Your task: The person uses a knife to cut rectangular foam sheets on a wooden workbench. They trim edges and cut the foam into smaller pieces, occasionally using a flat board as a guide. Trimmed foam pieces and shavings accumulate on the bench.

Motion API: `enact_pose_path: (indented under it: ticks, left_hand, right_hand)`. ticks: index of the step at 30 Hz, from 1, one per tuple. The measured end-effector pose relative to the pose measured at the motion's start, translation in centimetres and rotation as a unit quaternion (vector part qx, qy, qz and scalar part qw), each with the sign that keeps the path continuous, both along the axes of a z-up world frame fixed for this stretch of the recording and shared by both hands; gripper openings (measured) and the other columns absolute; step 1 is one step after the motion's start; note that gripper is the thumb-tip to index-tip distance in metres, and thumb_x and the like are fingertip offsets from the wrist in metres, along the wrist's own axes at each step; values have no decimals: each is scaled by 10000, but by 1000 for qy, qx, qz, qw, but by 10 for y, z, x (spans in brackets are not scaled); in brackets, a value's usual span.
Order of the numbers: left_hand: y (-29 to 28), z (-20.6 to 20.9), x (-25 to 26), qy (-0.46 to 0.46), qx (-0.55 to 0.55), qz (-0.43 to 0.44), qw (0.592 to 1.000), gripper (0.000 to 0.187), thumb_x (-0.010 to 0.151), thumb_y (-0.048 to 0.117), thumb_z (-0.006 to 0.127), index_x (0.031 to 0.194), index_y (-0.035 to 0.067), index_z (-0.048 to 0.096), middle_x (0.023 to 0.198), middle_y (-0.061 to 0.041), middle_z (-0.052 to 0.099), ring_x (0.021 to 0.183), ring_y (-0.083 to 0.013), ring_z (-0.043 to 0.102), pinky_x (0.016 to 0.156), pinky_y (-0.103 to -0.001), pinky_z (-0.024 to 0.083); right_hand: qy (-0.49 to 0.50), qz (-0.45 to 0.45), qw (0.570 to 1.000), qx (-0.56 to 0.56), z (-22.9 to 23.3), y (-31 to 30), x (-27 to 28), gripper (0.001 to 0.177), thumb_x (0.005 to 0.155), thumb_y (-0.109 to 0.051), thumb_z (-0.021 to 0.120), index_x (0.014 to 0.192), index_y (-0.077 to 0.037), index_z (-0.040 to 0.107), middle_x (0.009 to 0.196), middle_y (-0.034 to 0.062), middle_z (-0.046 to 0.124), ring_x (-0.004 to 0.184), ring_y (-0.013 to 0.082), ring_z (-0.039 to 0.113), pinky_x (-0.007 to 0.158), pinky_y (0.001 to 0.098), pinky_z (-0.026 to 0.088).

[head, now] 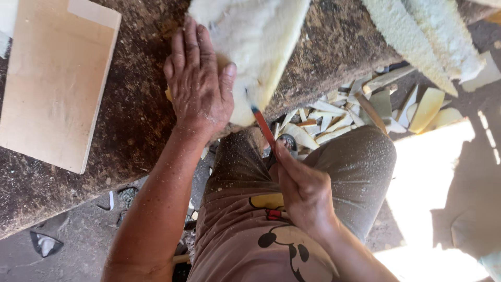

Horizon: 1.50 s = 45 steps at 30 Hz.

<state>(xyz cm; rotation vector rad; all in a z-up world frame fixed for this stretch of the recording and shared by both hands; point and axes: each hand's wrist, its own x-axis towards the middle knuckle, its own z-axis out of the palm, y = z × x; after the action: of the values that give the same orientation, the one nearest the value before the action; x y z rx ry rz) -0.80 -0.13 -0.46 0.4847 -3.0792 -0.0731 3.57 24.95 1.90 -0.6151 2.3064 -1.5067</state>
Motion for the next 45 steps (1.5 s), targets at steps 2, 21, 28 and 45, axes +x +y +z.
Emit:
enact_pose_path:
  ticks: [2, 21, 28, 45]
  left_hand:
    - [7, -1, 5, 6, 3, -5, 1000, 812, 1110, 607, 132, 1694, 45, 82, 1777, -159, 45, 1656, -396, 67, 1352, -533, 76]
    - [-20, -4, 26, 15, 17, -102, 995, 1050, 1018, 792, 259, 1668, 0, 32, 1753, -229, 27, 1658, -382, 73, 1386, -448, 90]
    - [-18, -2, 13, -21, 34, -48, 998, 1134, 960, 843, 249, 1636, -32, -2, 1726, -263, 5, 1626, -391, 54, 1337, -438, 74]
    - [-10, -6, 23, 48, 96, -56, 993, 1160, 1000, 810, 408, 1621, -41, -79, 1718, -313, -15, 1629, -411, 34, 1356, -448, 83]
  right_hand:
    - [-6, -11, 1000, 24, -4, 0, 0, 381, 1039, 33, 570, 1411, 20, 651, 677, 115, 768, 500, 76, 671, 404, 255, 497]
    - [-85, -45, 994, -57, 27, -9, -8, 382, 1067, 17, 605, 1436, -52, 676, 856, 59, 749, 678, 83, 646, 581, 224, 516]
    - [-79, -31, 995, -61, -24, 10, 7, 354, 1024, -17, 597, 1358, -86, 693, 747, 11, 701, 578, 55, 599, 482, 220, 470]
    - [-142, -49, 979, -141, -17, 0, 1, 337, 1045, 7, 587, 1355, -72, 696, 784, -12, 667, 627, 15, 537, 520, 203, 432]
